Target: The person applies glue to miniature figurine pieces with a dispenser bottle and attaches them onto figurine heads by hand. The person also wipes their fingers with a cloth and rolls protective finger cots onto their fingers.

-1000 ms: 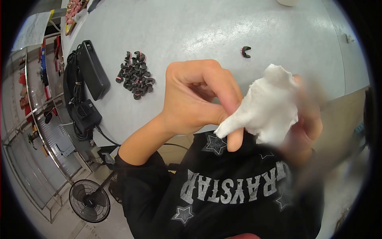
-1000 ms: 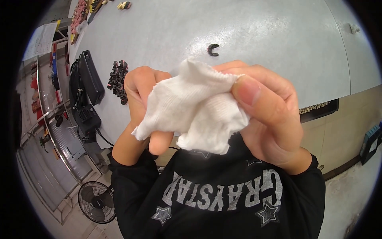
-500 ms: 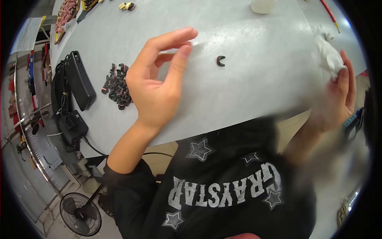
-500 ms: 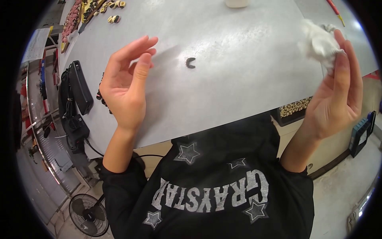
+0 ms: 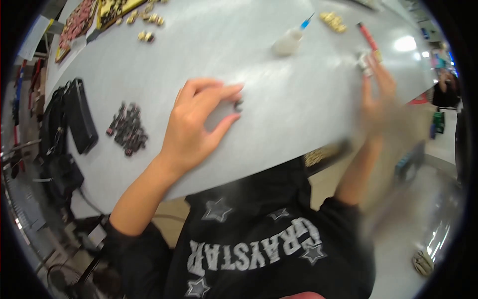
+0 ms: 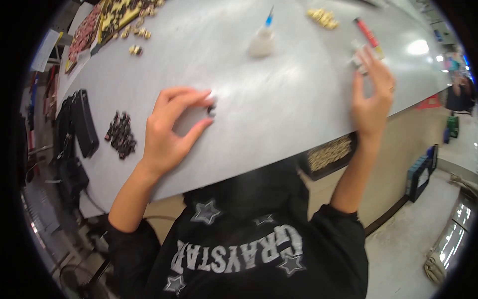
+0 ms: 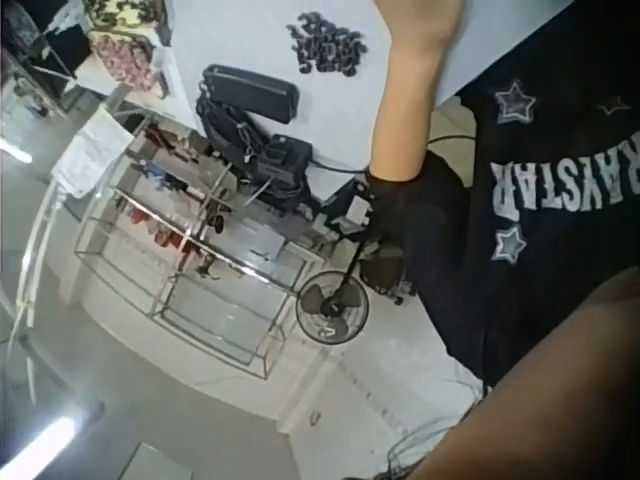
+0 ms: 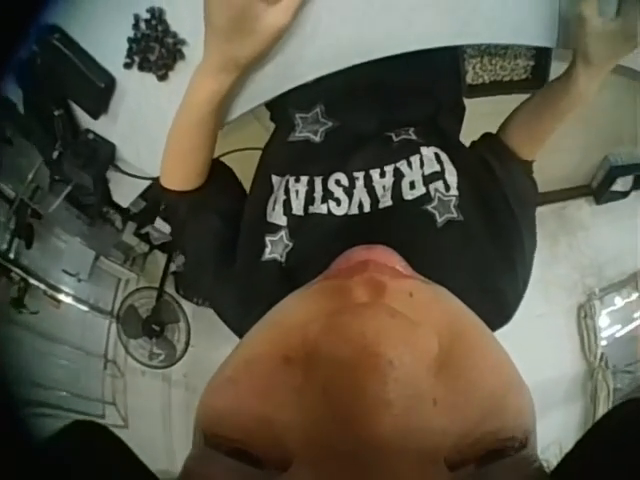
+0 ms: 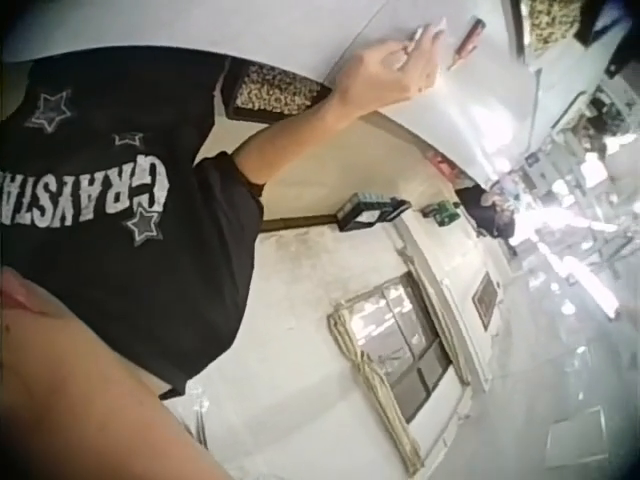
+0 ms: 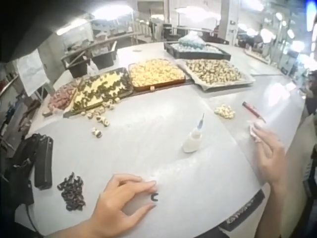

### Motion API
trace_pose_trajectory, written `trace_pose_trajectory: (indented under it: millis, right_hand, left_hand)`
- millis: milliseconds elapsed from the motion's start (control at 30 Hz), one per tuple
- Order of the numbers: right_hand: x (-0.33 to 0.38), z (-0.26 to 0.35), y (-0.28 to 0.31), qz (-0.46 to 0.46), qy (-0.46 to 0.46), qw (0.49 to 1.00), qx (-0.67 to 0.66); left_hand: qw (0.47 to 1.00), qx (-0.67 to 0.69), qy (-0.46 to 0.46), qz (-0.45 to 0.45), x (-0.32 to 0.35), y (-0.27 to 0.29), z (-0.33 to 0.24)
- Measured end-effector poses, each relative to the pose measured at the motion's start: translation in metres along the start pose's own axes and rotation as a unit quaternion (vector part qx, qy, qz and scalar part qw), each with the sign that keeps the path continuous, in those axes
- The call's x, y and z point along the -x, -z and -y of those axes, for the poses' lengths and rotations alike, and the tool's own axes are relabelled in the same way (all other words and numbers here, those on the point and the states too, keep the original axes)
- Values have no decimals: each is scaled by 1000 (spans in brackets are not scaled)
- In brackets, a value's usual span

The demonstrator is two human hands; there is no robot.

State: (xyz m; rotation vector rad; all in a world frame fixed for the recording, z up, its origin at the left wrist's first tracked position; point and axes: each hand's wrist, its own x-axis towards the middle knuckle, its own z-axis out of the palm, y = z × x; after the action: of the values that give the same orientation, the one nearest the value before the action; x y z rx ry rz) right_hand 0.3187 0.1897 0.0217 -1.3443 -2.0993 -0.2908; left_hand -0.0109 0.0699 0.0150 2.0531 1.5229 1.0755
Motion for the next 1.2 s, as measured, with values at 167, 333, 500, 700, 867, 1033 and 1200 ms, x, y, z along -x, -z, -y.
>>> trace_pose_trajectory:
  millis: [167,333,500,700,867,1033,1200]
  right_hand:
    - [-2,36,1,-44,-32,994,-91]
    - [-9,78,-9,-22,-17,973,-231]
    - [-13,87,-27,1,-41,942,-333]
    - [-19,102,-39,75,-84,908,-404]
    - [-26,107,-46,115,-61,907,-401]
    - [-28,106,-54,159,-50,898,-406]
    - [-22,100,-62,160,-71,881,-441]
  left_hand:
    - [1000,23,11,-9,6,-3,3]
    - [999,37,-4,-25,11,5,-1]
    - [997,62,0,-52,7,0,2]
    - [989,106,-4,-104,7,6,-1]
    - [975,178,-4,-131,10,2,1]
    - [973,172,-40,-148,15,0,3]
    - [983,87,-89,-137,11,3,8]
